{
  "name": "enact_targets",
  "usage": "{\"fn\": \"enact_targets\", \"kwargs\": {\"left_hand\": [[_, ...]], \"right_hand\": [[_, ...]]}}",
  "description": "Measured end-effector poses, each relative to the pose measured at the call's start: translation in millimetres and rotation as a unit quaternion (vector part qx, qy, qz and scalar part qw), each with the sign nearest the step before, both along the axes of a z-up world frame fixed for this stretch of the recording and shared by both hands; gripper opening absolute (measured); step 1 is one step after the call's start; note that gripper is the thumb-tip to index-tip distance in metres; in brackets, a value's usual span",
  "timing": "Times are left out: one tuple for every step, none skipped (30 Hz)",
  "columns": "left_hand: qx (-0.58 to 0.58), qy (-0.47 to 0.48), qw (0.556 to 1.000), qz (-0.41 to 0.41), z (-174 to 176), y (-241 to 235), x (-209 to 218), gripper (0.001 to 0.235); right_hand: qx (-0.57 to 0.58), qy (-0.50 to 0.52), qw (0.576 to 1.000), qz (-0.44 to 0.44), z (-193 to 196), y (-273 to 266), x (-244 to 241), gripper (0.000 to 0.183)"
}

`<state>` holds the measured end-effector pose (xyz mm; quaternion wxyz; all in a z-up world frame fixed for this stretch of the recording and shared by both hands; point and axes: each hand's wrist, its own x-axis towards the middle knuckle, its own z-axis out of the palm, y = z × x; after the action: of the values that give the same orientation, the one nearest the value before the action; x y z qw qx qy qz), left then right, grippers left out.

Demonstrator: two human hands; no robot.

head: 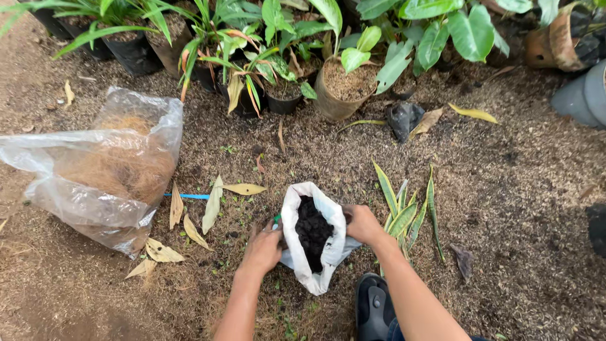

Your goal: The person sits on the ground in a nursery area and prepares a soil mix by hand. They first gather and break apart coconut coir, then repeatedly scoop dark soil from a white sack and mix it with the coir on the ground.

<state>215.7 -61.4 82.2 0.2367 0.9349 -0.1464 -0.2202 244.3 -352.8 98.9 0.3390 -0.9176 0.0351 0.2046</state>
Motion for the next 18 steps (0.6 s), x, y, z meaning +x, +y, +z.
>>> {"fn": "enact_targets", "kwargs": {"left_hand": [[-0.004,0.003,1.0,0.023,-6.4,-3.0,-4.2,0.051],[-0.007,0.005,0.999,0.045,-11.9,-6.1,-8.6,0.046],[-0.01,0.008,0.998,0.069,-17.2,-7.9,-10.6,0.041],[-0.045,-0.02,0.993,0.107,-22.0,-7.9,-9.0,0.048],[-0.079,-0.044,0.985,0.145,-25.8,-7.0,-9.3,0.054],[-0.112,-0.068,0.974,0.183,-27.7,-6.6,-12.6,0.061],[-0.105,-0.063,0.975,0.185,-28.2,-7.9,-11.4,0.056],[-0.098,-0.058,0.976,0.187,-27.1,-9.8,-10.4,0.051],[-0.092,-0.058,0.976,0.19,-25.0,-12.4,-5.9,0.046],[-0.087,-0.043,0.976,0.194,-21.2,-14.2,-6.6,0.041],[-0.083,-0.032,0.976,0.201,-17.4,-15.9,-5.2,0.038],[-0.079,-0.021,0.975,0.208,-13.3,-16.7,-2.5,0.037],[-0.07,0.004,0.976,0.207,-9.0,-15.1,-0.7,0.036],[-0.061,0.028,0.976,0.207,-5.0,-14.0,1.5,0.036],[-0.05,0.054,0.977,0.202,-1.5,-12.2,5.0,0.035],[-0.111,0.105,0.962,0.224,2.0,-6.2,6.6,0.046],[-0.171,0.157,0.941,0.246,5.7,2.2,5.4,0.059],[-0.228,0.208,0.913,0.266,8.6,6.8,6.8,0.073]], "right_hand": [[-0.025,-0.02,0.999,0.003,-0.4,9.8,-0.5,0.054],[-0.05,-0.041,0.998,0.006,-1.0,18.4,-2.0,0.055],[-0.064,-0.098,0.993,0.019,-2.5,25.2,-1.8,0.055],[-0.079,-0.156,0.984,0.031,-5.0,31.1,-2.1,0.056],[-0.092,-0.209,0.973,0.043,-8.6,35.3,-5.5,0.056],[-0.107,-0.18,0.977,0.041,-11.8,36.4,-10.7,0.047],[-0.124,-0.157,0.979,0.039,-14.7,36.5,-14.4,0.039],[-0.14,-0.135,0.98,0.038,-17.5,36.3,-19.4,0.031],[-0.114,-0.13,0.985,0.019,-20.2,33.3,-19.0,0.034],[-0.087,-0.125,0.988,0.001,-22.6,31.3,-21.6,0.038],[-0.059,-0.123,0.991,-0.013,-25.0,29.0,-18.4,0.042],[-0.046,-0.081,0.995,-0.027,-26.6,25.4,-14.0,0.045],[-0.031,-0.039,0.998,-0.043,-28.0,22.1,-12.5,0.048],[-0.016,0.004,0.998,-0.058,-28.1,16.6,-10.1,0.051],[0.027,0.028,0.998,-0.048,-26.6,8.7,-9.8,0.059],[0.07,0.052,0.995,-0.038,-23.6,-0.8,-9.5,0.069],[0.112,0.077,0.99,-0.026,-21.5,-6.2,-8.6,0.079],[0.135,0.106,0.984,-0.039,-20.1,-8.6,-8.4,0.081]]}}
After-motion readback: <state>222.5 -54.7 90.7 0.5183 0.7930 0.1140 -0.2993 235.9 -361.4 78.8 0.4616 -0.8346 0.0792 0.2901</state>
